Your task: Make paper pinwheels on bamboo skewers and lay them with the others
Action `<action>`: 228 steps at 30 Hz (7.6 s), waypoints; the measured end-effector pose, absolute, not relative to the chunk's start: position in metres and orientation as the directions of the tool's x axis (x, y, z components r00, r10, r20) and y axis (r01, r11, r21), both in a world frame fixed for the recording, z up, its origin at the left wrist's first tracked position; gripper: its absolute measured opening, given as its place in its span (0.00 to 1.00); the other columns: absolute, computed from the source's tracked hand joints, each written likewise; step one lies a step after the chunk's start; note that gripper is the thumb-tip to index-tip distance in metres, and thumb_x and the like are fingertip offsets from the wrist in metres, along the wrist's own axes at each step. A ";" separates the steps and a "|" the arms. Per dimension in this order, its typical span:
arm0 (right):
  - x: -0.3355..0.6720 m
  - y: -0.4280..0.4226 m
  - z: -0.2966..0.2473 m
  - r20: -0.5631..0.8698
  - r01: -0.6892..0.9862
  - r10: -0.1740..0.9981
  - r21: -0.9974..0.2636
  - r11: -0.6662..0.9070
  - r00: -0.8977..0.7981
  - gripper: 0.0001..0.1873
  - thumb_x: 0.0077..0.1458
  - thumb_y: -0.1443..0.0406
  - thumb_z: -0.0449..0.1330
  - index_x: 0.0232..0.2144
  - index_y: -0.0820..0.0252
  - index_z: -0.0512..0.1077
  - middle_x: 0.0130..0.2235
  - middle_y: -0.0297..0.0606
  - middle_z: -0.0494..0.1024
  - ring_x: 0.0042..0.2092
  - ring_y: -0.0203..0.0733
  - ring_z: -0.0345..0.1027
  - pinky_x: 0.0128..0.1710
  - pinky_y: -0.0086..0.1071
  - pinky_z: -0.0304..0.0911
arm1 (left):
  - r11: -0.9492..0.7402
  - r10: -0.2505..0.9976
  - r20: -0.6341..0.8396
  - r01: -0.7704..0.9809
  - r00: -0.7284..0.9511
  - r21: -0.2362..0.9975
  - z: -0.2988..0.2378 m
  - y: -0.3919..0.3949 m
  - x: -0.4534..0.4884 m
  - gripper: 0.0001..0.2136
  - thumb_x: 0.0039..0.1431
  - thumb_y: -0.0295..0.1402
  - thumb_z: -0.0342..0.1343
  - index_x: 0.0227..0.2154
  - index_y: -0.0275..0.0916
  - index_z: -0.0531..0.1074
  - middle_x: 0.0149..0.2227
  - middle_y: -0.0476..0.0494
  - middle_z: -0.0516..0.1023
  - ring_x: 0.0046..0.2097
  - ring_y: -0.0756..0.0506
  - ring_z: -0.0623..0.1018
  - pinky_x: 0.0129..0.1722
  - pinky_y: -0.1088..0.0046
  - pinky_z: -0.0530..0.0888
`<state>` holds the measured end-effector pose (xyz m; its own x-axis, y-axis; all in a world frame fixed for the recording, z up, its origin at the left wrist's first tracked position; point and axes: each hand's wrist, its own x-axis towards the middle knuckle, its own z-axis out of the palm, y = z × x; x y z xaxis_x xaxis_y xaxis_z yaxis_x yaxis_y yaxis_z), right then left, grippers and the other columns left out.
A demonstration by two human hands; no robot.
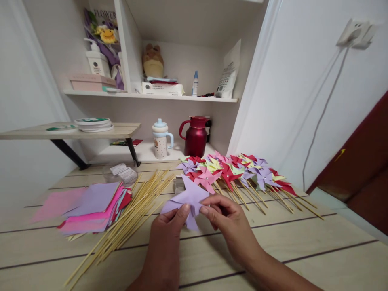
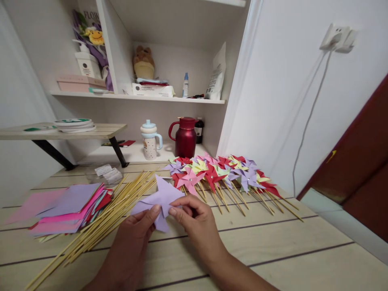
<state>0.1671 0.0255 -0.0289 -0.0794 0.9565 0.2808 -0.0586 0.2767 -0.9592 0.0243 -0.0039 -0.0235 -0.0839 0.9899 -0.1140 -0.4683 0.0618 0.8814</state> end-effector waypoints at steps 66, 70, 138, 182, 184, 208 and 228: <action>0.168 0.024 -0.023 0.439 0.335 0.889 -0.825 0.455 -0.126 0.11 0.50 0.63 0.66 0.20 0.60 0.72 0.22 0.28 0.60 0.26 0.34 0.53 0.26 0.29 0.49 | 0.125 0.971 -0.173 -0.264 -0.165 0.956 -0.018 -0.003 0.025 0.15 0.49 0.43 0.63 0.30 0.34 0.81 0.26 0.45 0.80 0.31 0.46 0.75 0.35 0.71 0.70; 0.173 0.026 -0.021 0.411 0.254 0.908 -0.872 0.419 -0.085 0.08 0.52 0.59 0.66 0.32 0.57 0.77 0.23 0.27 0.58 0.26 0.36 0.54 0.27 0.30 0.52 | 0.144 0.960 -0.188 -0.211 -0.206 0.967 -0.013 -0.001 0.022 0.14 0.46 0.43 0.64 0.27 0.34 0.81 0.24 0.47 0.78 0.28 0.46 0.73 0.30 0.72 0.68; 0.183 0.022 -0.006 0.025 -0.215 0.961 -0.976 -0.036 -0.274 0.13 0.39 0.61 0.73 0.29 0.61 0.79 0.27 0.34 0.80 0.26 0.36 0.69 0.27 0.29 0.64 | -0.445 0.777 0.607 0.538 -0.166 0.716 -0.020 -0.010 0.020 0.08 0.56 0.41 0.59 0.32 0.45 0.78 0.39 0.46 0.79 0.44 0.42 0.76 0.46 0.62 0.71; 0.165 0.026 -0.021 -0.041 -0.470 0.977 -0.872 -0.136 -0.208 0.18 0.35 0.65 0.75 0.32 0.65 0.80 0.31 0.40 0.84 0.28 0.37 0.73 0.31 0.28 0.66 | -0.094 0.968 0.100 0.035 -0.228 0.995 -0.018 0.003 0.023 0.18 0.44 0.43 0.65 0.36 0.36 0.79 0.47 0.37 0.79 0.51 0.36 0.76 0.53 0.59 0.70; 0.164 0.025 -0.021 -0.054 -0.458 0.976 -0.877 -0.146 -0.209 0.17 0.35 0.65 0.75 0.31 0.65 0.80 0.30 0.39 0.83 0.27 0.35 0.72 0.30 0.27 0.65 | -0.052 0.980 0.056 0.025 -0.191 0.998 -0.014 0.000 0.024 0.17 0.46 0.43 0.65 0.35 0.36 0.79 0.45 0.37 0.80 0.49 0.36 0.77 0.49 0.63 0.72; 0.162 0.022 -0.025 -0.047 -0.397 0.966 -0.906 -0.149 -0.255 0.20 0.39 0.60 0.75 0.35 0.64 0.78 0.33 0.39 0.81 0.31 0.38 0.71 0.33 0.31 0.64 | 0.021 0.984 -0.014 0.038 -0.180 0.999 -0.009 -0.001 0.018 0.13 0.45 0.41 0.65 0.32 0.38 0.82 0.33 0.44 0.83 0.37 0.42 0.79 0.36 0.70 0.73; 0.185 0.034 -0.020 0.506 0.058 0.829 -0.845 0.532 -0.239 0.08 0.60 0.65 0.59 0.43 0.50 0.73 0.42 0.37 0.73 0.43 0.43 0.67 0.44 0.35 0.63 | 0.019 0.984 -0.052 -0.192 -0.168 0.981 0.001 0.003 0.003 0.15 0.48 0.41 0.65 0.37 0.38 0.82 0.33 0.44 0.84 0.39 0.41 0.80 0.41 0.69 0.73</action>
